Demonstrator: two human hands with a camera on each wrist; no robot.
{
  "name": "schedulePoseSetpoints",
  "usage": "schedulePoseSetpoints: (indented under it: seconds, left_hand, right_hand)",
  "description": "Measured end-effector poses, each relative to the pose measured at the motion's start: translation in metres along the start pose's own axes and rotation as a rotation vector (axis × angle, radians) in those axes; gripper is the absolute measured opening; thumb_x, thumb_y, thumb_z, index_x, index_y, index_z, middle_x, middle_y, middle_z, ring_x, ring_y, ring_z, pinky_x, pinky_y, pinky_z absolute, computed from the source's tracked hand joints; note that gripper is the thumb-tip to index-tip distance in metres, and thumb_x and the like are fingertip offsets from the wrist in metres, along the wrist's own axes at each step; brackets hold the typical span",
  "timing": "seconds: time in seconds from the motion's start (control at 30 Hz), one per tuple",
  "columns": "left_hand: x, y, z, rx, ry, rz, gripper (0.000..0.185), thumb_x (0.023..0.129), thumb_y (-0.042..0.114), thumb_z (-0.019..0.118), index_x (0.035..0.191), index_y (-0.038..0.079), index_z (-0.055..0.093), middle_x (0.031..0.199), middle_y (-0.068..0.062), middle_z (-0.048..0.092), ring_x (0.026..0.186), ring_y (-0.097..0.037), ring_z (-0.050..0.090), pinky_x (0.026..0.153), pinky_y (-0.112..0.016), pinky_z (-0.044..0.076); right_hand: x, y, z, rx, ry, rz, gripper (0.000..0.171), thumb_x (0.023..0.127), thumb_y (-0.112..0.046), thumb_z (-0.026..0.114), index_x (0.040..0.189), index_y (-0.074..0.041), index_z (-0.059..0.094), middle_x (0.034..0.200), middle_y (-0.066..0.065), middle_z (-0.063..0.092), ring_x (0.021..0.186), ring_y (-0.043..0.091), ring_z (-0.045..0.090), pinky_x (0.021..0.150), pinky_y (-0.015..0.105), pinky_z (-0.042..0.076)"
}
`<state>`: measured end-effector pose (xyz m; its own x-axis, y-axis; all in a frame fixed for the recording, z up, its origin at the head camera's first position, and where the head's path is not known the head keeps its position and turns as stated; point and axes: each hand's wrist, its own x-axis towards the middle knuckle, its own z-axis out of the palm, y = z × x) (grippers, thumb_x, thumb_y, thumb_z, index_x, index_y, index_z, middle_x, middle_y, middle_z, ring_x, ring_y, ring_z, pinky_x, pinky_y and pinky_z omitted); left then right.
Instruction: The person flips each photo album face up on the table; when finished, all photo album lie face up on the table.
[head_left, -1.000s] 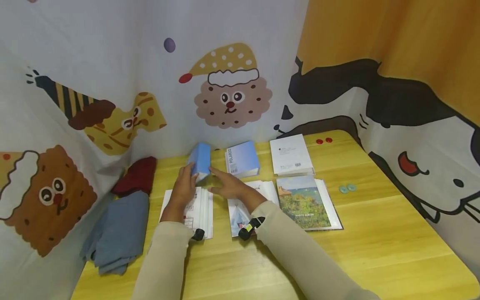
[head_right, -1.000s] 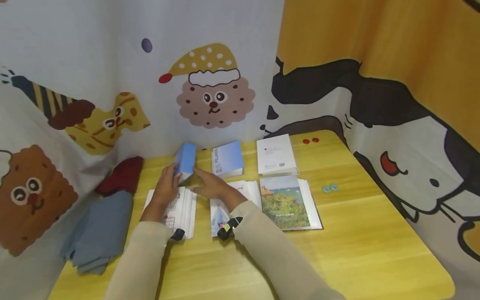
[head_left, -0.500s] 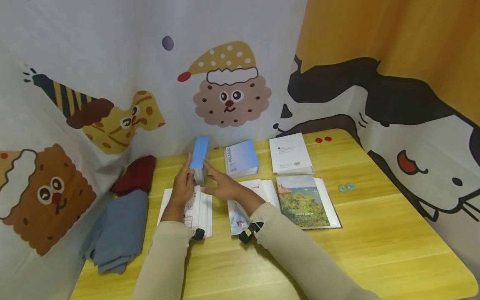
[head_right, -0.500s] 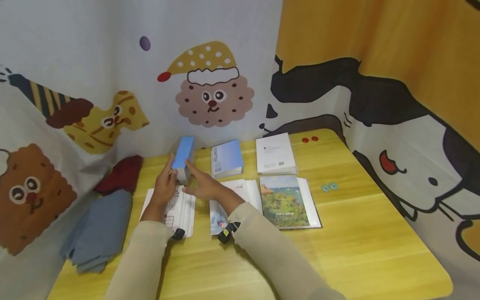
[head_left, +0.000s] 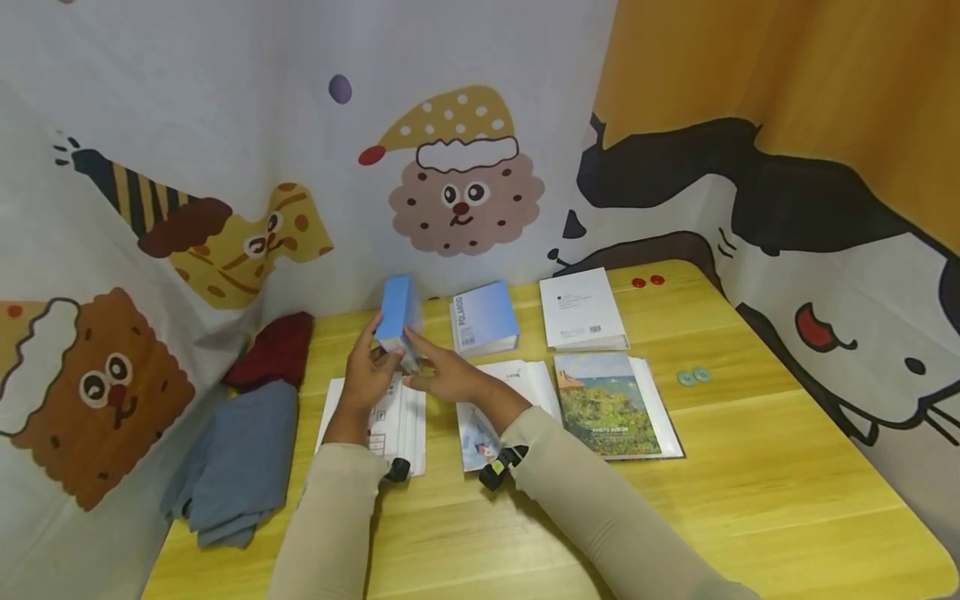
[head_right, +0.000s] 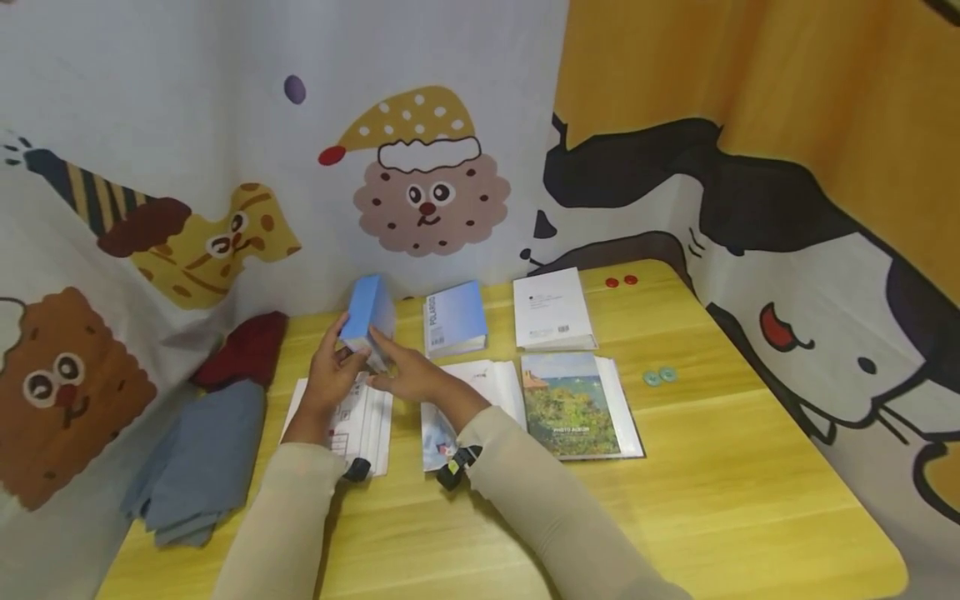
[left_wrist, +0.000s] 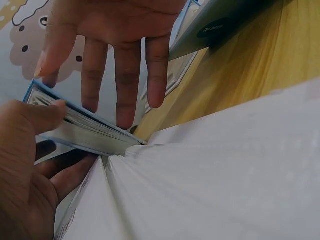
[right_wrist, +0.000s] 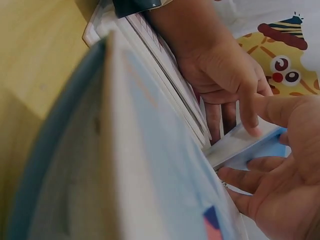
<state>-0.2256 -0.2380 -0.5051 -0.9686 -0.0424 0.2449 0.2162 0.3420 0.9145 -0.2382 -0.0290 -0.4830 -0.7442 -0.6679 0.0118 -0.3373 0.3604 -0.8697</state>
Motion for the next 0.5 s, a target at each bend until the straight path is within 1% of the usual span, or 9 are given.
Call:
schedulePoseSetpoints:
  seconds: [0.13,0.3,0.4,0.5]
  left_hand:
    - [-0.001,-0.003,-0.001,0.026,0.061,0.022,0.088,0.099,-0.001,0.077,0.172,0.008,0.029,0.173,-0.028,0.031,0.153,-0.060,0.043,0.119,-0.066,0.048]
    - [-0.001,-0.005,-0.003,0.091,0.116,0.046,0.089,0.092,0.001,0.084,0.168,0.003,0.037,0.169,-0.030,0.033,0.153,-0.059,0.042,0.113,-0.070,0.051]
    - [0.001,-0.006,-0.004,0.145,0.144,0.065,0.089,0.088,0.002,0.088,0.164,0.000,0.042,0.166,-0.033,0.035,0.152,-0.059,0.042,0.117,-0.072,0.048]
    - [0.003,-0.007,-0.006,0.188,0.168,0.058,0.090,0.085,0.005,0.090,0.162,-0.001,0.045,0.166,-0.034,0.036,0.154,-0.058,0.040,0.126,-0.069,0.038]
  right_hand:
    - [-0.002,-0.001,0.003,-0.014,-0.016,0.023,0.090,0.110,-0.038,0.067,0.177,-0.040,0.007,0.185,0.001,0.016,0.160,0.038,0.045,0.129,0.052,0.042]
    - [-0.007,-0.005,0.001,-0.023,-0.006,0.021,0.092,0.109,-0.043,0.066,0.178,-0.029,0.006,0.184,0.010,0.020,0.161,0.037,0.044,0.129,0.057,0.040]
    - [-0.013,-0.004,-0.003,-0.020,0.000,0.019,0.092,0.110,-0.042,0.065,0.178,-0.030,0.005,0.184,0.009,0.019,0.163,0.038,0.040,0.129,0.057,0.041]
    - [-0.021,-0.003,-0.011,0.000,0.010,0.019,0.090,0.110,-0.038,0.065,0.178,-0.032,0.006,0.185,0.006,0.016,0.165,0.036,0.036,0.130,0.056,0.041]
